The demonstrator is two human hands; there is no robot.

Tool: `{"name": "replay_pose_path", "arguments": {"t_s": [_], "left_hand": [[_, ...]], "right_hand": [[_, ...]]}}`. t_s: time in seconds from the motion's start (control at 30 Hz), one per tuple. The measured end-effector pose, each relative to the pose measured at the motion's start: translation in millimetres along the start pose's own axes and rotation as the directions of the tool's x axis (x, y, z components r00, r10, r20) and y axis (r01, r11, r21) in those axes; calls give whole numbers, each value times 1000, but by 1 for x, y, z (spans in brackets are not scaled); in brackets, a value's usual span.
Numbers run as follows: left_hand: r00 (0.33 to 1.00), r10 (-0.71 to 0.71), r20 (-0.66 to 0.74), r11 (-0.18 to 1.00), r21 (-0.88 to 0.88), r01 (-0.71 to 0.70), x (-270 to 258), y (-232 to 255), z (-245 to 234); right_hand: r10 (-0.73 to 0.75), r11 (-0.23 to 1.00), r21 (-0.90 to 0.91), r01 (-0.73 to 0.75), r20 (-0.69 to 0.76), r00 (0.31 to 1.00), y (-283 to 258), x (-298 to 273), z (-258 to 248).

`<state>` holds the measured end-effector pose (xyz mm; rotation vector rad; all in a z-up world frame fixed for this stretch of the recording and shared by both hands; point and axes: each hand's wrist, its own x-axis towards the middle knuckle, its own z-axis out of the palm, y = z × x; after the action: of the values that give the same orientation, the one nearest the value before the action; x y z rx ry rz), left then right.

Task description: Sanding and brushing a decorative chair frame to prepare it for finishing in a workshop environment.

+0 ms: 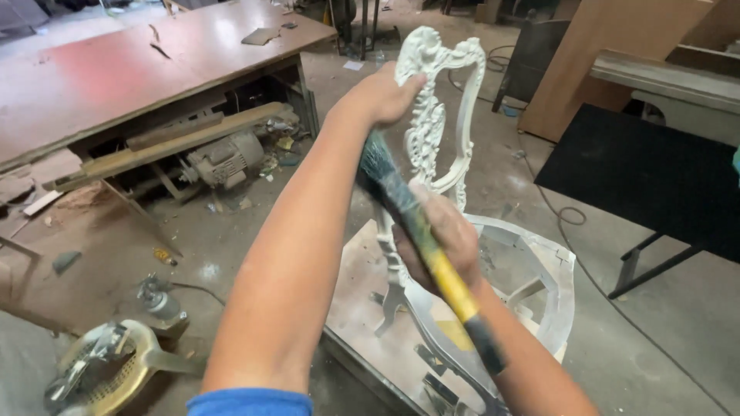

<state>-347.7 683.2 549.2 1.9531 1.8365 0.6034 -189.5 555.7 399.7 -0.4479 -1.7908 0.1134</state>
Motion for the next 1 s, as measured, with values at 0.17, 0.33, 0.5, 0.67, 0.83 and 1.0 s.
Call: {"name": "replay_pose_path", "arguments": {"t_s": [0.17, 0.33, 0.5, 0.67, 0.83, 1.0], "left_hand": [[953, -47, 300, 993, -87, 76, -20, 9, -26], [944, -130, 304, 991, -2, 137, -23, 18, -27], [945, -93, 314, 994, -28, 107, -28, 14, -30], [989, -34, 143, 993, -108, 50, -13, 6, -11], [998, 46, -44, 983, -178, -53, -15, -3, -1], [990, 135, -50, 782, -609, -137, -19, -19, -22]], "right_hand": [[522, 768, -618, -166, 454, 722, 10, -52, 35], [741, 648, -698, -303, 488, 461, -31, -36, 35], [-76, 912, -393, 116, 115, 990, -30, -24, 30], [382, 786, -617, -41, 432, 817, 0, -117, 43], [632, 726, -671, -151, 566, 529, 17, -152, 44], [49, 912, -407, 50, 230, 972, -40, 27, 7]]}}
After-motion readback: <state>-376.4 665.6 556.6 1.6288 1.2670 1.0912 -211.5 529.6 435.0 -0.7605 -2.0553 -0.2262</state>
